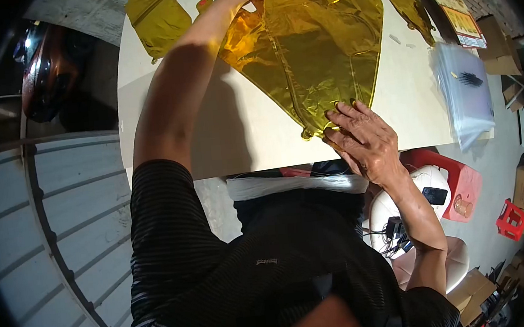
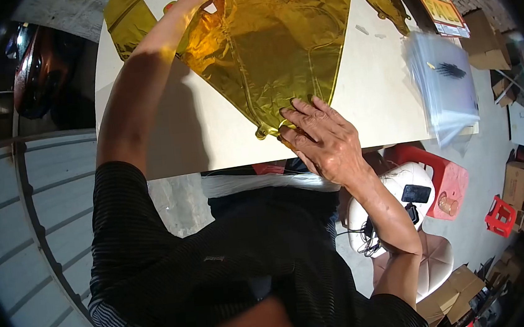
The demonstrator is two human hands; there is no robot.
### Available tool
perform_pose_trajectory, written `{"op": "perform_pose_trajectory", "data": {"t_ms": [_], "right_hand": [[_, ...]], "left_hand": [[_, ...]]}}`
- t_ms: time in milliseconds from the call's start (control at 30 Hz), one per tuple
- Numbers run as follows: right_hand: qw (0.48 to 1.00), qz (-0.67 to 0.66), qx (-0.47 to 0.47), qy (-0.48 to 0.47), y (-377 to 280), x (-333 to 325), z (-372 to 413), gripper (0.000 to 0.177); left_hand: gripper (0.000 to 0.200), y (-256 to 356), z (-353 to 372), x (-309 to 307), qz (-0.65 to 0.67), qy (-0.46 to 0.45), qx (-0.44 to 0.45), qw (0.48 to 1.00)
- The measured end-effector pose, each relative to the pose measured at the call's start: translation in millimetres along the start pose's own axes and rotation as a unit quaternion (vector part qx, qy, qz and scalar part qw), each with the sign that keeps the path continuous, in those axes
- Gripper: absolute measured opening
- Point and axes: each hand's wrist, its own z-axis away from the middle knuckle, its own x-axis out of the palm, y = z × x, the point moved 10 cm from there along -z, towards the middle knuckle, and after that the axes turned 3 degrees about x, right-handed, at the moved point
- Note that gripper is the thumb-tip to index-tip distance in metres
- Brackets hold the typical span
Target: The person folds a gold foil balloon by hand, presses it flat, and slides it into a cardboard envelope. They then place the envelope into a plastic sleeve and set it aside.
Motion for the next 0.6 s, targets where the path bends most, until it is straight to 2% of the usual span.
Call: {"op": "perform_pose_trajectory", "data": {"t_ms": [133, 200, 233, 300, 333, 400, 467, 533, 567, 600], "right_hand": [[1.000, -0.002, -0.002, -0.002, 0.6, -0.4, -0.2, 0.022], [1.000, -0.006, -0.007, -0.005, 0.1, 0.2, 0.5, 0.021], [1.000, -0.004, -0.008, -0.003, -0.4, -0.7, 0.7, 0.021], [1.000, -0.009, -0.010, -0.010, -1.3, -2.2, -1.0, 0.023], [1.000, -0.015, -0.007, -0.006, -1.6, -3.8, -1.8, 0.025], [1.000, -0.011, -0.005, -0.004, -2.1, -4.1, -2.2, 0.029], [1.000, -0.003, -0.005, -0.003, -2.2, -5.0, -2.7, 0.031], [1.000, -0.011, -0.002, -0.003, -0.7, -3.0, -1.2, 0.033], [1.000, -0.008, -0.002, -0.004, 0.0, -2.2, -0.2, 0.034], [1.000, -0.005, -0.002, 0.000, 0.4, -2.8, 0.2, 0.034]], "left_hand": [[0.024, 1.9, 6.0, -2.8, 0.014, -0.006, -0.004, 1.000], [0.022, 9.5, 16.5, -6.6, 0.122, -0.016, 0.024, 0.992], [0.022, 11.7, 14.1, -6.7, 0.122, -0.015, 0.027, 0.992], [0.042, -6.9, 7.2, 10.1, 0.021, -0.109, -0.098, 0.989], [0.042, -20.5, 1.3, 20.3, 0.020, -0.103, -0.094, 0.990], [0.041, -28.7, -14.4, 14.4, -0.066, 0.054, 0.048, 0.995], [0.048, -0.6, 8.3, -1.1, -0.051, 0.033, 0.069, 0.996], [0.051, 27.5, 25.6, -19.7, -0.199, 0.113, 0.107, 0.967], [0.053, 35.3, 34.4, -18.6, -0.184, 0.073, 0.123, 0.973], [0.053, 44.1, 46.9, -19.2, -0.185, 0.075, 0.128, 0.972]]}}
